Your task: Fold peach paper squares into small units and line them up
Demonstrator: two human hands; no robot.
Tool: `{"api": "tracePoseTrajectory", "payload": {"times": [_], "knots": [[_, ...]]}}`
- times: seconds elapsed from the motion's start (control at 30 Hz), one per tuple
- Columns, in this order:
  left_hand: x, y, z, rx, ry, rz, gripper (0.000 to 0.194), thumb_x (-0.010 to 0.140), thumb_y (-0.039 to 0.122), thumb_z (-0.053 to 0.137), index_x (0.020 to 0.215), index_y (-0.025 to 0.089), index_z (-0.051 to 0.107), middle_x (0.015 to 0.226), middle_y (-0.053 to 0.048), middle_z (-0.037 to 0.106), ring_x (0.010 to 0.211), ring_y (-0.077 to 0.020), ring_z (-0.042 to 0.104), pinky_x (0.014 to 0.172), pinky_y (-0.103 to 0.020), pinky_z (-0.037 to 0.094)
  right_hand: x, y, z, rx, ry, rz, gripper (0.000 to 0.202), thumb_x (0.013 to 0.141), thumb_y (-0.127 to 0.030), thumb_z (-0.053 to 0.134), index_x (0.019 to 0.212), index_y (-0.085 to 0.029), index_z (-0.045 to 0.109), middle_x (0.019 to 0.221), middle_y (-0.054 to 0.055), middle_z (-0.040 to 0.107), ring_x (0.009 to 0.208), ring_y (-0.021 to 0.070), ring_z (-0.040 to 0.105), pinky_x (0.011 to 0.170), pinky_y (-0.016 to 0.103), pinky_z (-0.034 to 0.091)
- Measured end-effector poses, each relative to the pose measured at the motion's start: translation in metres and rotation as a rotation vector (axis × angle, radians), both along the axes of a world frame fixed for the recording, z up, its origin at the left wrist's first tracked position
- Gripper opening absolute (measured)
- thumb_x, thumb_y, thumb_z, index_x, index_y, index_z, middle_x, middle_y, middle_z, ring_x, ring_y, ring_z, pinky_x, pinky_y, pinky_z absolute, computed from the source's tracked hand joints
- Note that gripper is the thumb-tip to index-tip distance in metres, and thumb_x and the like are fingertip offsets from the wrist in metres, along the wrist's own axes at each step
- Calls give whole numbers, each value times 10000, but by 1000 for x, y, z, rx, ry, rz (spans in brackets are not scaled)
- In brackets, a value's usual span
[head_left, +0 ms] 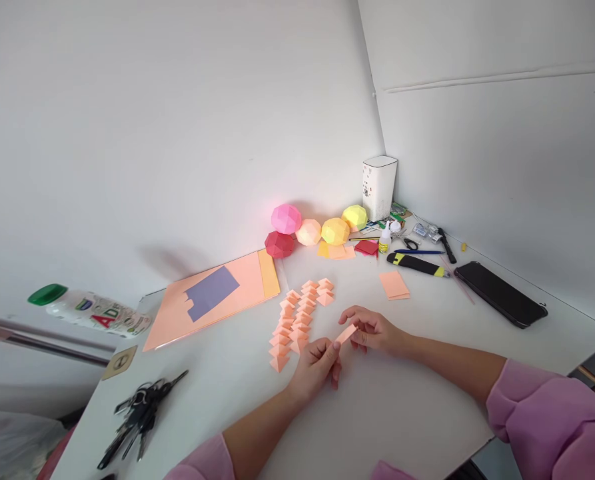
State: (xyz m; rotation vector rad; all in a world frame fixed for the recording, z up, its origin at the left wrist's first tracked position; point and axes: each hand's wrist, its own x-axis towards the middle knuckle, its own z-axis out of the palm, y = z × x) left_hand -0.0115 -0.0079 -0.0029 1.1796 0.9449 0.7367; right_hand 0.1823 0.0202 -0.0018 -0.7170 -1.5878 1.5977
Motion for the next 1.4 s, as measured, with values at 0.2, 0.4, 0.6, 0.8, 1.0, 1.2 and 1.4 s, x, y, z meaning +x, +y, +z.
{"api": "tracePoseTrajectory", "payload": {"times": [0.2,0.4,0.6,0.8,1.0,1.2,1.4], "knots": [[3,-1,7,30,-123,157,349,797,470,585,649,196,427,480,74,506,443,-91,513,612,-269,450,2,0,1,-79,-90,-19,279,789,-404,624,732,-136,567,843,19,520,576,78,487,503,218,417],[2,2,12,23,-100,-4,351,791,500,573,909,170,588,663,16,574,506,-92,489,552,-247,397,3,-1,-1,-110,-249,-32,332,747,-451,640,676,-131,586,566,-38,446,517,80,372,470,209,292],[1,1,9,-36,-147,6,373,765,453,634,1031,212,529,871,-6,539,550,-60,455,506,-203,353,1,-1,3,-62,-291,-38,322,743,-447,633,669,-135,598,577,-37,436,548,88,369,493,213,278],[2,-2,7,-45,-208,32,399,750,433,659,1004,244,415,820,2,550,636,-110,516,541,-213,392,3,0,3,-80,-314,13,331,727,-453,641,657,-139,566,559,-46,426,509,76,346,461,207,251],[-1,-3,7,15,-143,-25,329,810,402,597,1096,259,515,931,-19,546,809,-144,534,692,-262,461,4,1,3,-88,-309,49,334,740,-446,639,647,-139,544,550,-56,402,499,71,334,458,208,238],[-3,-2,6,60,-145,-44,427,794,381,620,1206,306,537,1023,-35,491,876,-165,531,721,-281,483,5,1,4,-41,-299,18,301,746,-430,638,679,-141,586,596,-42,454,554,90,392,508,220,290],[-2,-1,6,36,-130,-27,432,742,382,674,1155,296,581,924,-9,499,760,-132,532,628,-251,468,3,0,3,9,-302,-41,277,747,-389,647,631,-141,603,637,-22,500,601,108,450,544,230,339]]}}
